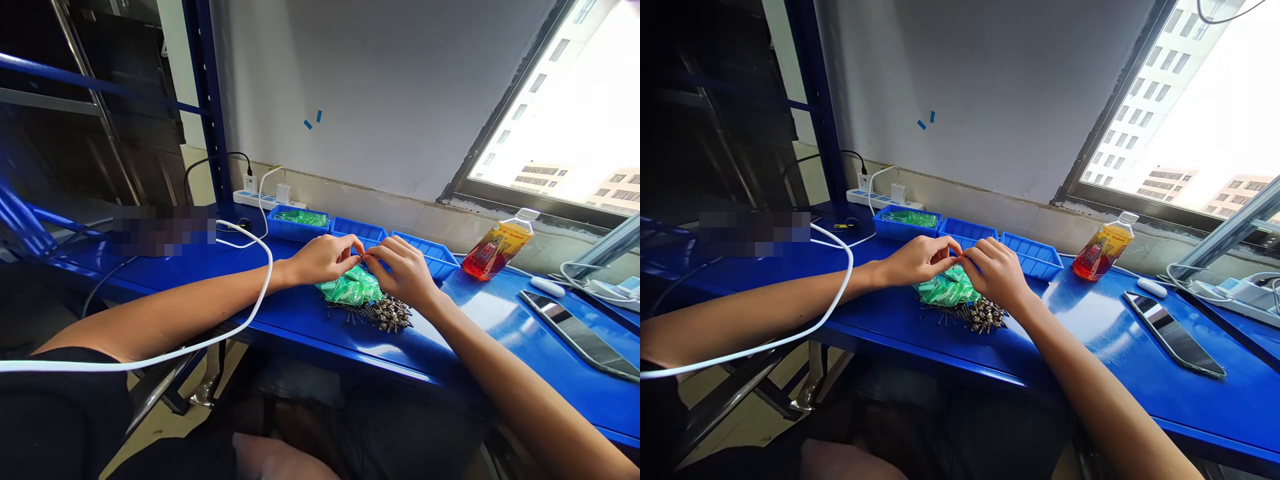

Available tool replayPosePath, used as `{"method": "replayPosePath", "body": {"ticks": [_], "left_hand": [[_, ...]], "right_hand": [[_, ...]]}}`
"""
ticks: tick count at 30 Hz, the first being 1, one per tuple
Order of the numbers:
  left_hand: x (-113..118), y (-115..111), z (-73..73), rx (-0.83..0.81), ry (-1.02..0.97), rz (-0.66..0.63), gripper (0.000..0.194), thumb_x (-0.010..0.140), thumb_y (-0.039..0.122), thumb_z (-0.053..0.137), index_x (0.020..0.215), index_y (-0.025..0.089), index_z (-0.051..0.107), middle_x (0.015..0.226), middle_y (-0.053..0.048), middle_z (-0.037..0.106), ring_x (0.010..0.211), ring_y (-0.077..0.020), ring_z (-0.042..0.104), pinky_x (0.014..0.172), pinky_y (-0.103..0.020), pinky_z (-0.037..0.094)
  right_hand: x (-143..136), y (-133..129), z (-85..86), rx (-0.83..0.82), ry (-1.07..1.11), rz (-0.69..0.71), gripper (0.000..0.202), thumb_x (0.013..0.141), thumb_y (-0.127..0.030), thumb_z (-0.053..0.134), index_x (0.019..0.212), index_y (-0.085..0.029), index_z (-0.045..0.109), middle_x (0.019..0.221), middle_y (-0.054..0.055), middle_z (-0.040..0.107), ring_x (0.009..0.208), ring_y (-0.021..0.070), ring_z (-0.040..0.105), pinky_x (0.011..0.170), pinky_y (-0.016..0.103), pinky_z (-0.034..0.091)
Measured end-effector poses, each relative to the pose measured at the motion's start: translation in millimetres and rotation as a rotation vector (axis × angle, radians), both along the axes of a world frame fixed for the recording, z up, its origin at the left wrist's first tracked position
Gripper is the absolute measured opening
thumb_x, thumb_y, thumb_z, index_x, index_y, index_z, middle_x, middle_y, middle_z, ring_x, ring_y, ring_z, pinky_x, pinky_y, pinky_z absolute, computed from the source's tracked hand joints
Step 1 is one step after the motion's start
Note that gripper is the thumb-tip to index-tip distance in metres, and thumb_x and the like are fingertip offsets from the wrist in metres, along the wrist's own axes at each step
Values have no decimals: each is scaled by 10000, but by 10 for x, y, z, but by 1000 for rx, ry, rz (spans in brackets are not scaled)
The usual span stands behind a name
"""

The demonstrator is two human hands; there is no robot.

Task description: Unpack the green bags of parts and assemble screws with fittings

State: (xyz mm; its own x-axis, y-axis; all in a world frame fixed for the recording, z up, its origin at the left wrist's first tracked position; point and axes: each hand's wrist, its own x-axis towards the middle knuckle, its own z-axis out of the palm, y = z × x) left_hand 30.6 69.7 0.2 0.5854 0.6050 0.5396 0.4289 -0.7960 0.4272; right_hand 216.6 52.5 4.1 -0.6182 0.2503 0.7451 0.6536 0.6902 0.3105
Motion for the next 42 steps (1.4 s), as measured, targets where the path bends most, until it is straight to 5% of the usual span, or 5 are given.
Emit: {"method": "replayPosePath", "body": {"ticks": [20,34,42], "left_hand": [[1,-12,9,-6,-104,14,95,804,216,525,876,164,493,571,51,509,503,-89,476,480,-202,331],[-19,-46,-12,80,-246,-174,117,820,265,500,800,191,411,560,67,491,457,-56,429,450,-180,325],[-44,-182,32,244,-294,-166,128,790,270,510,769,197,407,624,40,526,516,-65,468,463,-186,361]], "right_hand": [[-33,-47,16,4,49,47,169,888,-230,472,824,-190,623,678,36,624,612,139,511,592,275,427],[-187,-216,89,-140,393,98,55,795,-171,564,760,-202,593,700,-10,685,580,107,615,542,240,507],[-231,-324,127,-300,536,137,60,763,-175,572,713,-198,550,613,-33,637,554,101,608,513,224,504]]}}
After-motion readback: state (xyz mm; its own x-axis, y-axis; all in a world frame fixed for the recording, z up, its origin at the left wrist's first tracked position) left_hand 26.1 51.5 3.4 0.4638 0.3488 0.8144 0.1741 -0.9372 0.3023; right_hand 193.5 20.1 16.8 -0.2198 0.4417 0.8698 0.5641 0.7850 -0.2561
